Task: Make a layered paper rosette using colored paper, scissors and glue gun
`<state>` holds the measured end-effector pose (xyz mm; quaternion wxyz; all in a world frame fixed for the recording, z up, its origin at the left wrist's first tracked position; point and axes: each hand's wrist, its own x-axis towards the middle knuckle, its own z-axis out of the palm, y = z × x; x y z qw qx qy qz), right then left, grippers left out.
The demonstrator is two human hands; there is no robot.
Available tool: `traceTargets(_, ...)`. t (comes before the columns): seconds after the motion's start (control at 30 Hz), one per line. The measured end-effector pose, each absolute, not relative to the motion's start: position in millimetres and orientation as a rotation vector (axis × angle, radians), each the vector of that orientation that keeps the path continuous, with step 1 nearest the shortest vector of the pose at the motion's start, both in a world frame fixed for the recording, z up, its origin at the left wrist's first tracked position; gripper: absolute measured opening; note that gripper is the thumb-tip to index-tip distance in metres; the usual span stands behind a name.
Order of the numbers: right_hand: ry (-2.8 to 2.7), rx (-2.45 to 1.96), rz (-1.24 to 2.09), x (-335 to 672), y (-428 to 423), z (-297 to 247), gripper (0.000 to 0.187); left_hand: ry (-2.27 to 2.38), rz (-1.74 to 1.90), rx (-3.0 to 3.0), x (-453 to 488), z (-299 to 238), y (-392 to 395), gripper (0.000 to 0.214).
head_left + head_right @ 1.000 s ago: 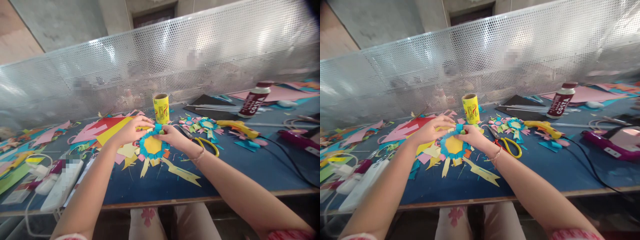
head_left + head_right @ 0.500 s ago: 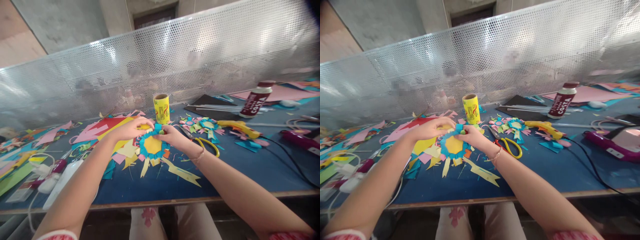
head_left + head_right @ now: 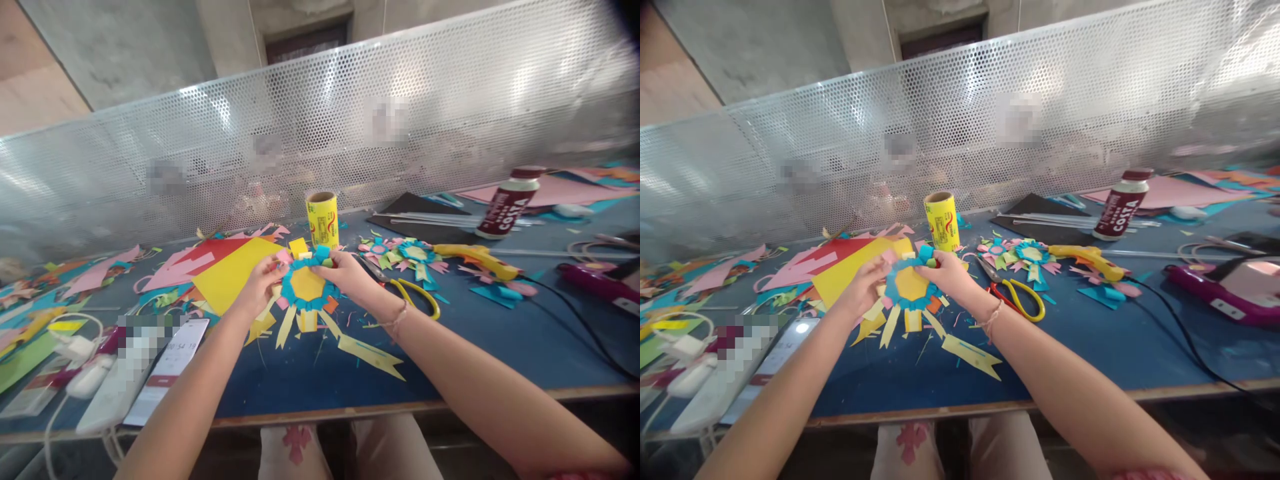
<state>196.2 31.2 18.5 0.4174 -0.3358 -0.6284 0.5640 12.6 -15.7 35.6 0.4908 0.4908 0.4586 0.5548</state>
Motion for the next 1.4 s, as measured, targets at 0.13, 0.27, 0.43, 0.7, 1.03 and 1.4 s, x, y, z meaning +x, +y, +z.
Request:
traceTargets(0.13, -1.552, -0.839, 1.418, 195, 32, 17, 0.030, 0.993, 1.350, 1.124, 20, 31, -17, 0.046)
traceTargets(0.27, -1.498, -0.794, 1.483, 191, 29, 17, 0.031, 1.055, 1.480, 1.137, 22, 28, -19, 0.045)
traceTargets(0.43, -1.453, -0.776, 1.569, 187, 24, 17, 0.031, 1.150, 1.570, 1.142, 24, 27, -22, 0.040)
traceTargets(0.7, -1.476, -0.855, 1.571, 188, 18, 24, 0.031, 1.152, 1.581, 1.169, 22, 26, -25, 0.032)
traceTargets(1.03, -1.308, -0.770, 1.731, 186, 14, 27, 0.031, 1.116, 1.627, 1.166, 24, 28, -27, 0.050)
traceTargets(1.4, -1.257, -0.722, 1.604, 184, 27, 14, 0.034, 0.935, 1.512, 0.698, 22, 15, -25, 0.049)
